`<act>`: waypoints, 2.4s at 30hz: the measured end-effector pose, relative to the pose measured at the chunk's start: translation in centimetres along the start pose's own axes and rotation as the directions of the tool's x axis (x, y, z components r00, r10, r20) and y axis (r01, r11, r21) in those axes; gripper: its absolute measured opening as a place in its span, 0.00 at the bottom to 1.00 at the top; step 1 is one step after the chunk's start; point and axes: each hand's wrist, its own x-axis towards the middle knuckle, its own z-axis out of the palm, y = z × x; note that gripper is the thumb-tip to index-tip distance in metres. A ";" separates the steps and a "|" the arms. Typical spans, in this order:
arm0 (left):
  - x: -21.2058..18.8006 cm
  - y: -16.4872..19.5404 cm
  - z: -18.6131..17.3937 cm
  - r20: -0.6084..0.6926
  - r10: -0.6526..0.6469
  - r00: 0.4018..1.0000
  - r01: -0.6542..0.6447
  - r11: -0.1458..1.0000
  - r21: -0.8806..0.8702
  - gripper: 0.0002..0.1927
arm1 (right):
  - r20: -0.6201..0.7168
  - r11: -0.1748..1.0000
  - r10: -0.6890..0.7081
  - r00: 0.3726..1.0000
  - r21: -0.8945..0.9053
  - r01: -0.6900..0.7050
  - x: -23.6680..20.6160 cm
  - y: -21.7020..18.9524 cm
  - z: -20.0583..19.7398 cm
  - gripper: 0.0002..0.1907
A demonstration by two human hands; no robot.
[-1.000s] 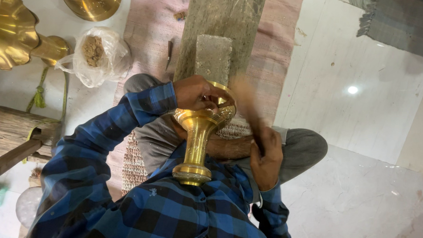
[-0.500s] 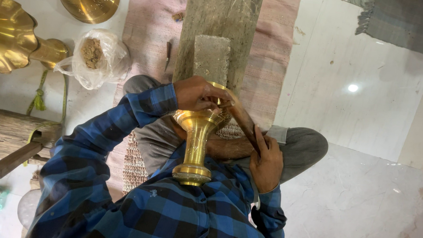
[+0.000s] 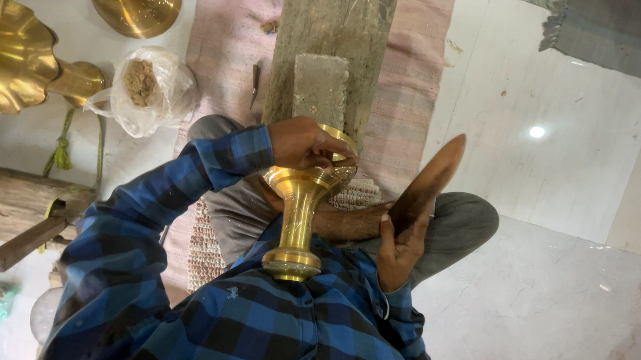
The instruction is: The person sits on the floor with a brass vase held between their feet and lap, and decorates its flared rim by hammering a small punch against the metal with a wooden mallet, working around the rim to form a raised pattern. They reposition the vase and continue hammering different sections of the design.
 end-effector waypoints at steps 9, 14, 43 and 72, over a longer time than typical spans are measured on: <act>0.9 -0.1 -0.2 0.095 0.013 0.995 -0.020 0.997 0.075 0.23 | -0.013 0.999 0.042 0.999 0.000 -0.042 -2.0 1.7 1.2 0.37; 0.4 -0.3 -0.2 0.006 0.066 0.998 -0.066 0.998 -0.003 0.24 | 0.097 0.982 0.168 0.981 -0.108 -0.157 -1.8 2.4 1.0 0.38; 1.5 0.5 -0.5 0.163 0.058 0.985 -0.085 0.984 0.159 0.21 | 0.005 0.980 0.055 0.998 -0.190 -0.053 -3.8 2.3 2.6 0.36; 2.1 1.1 -0.3 0.205 0.043 0.978 -0.101 0.954 0.281 0.27 | 0.001 0.993 0.113 0.994 -0.017 -0.113 -3.2 2.1 2.1 0.38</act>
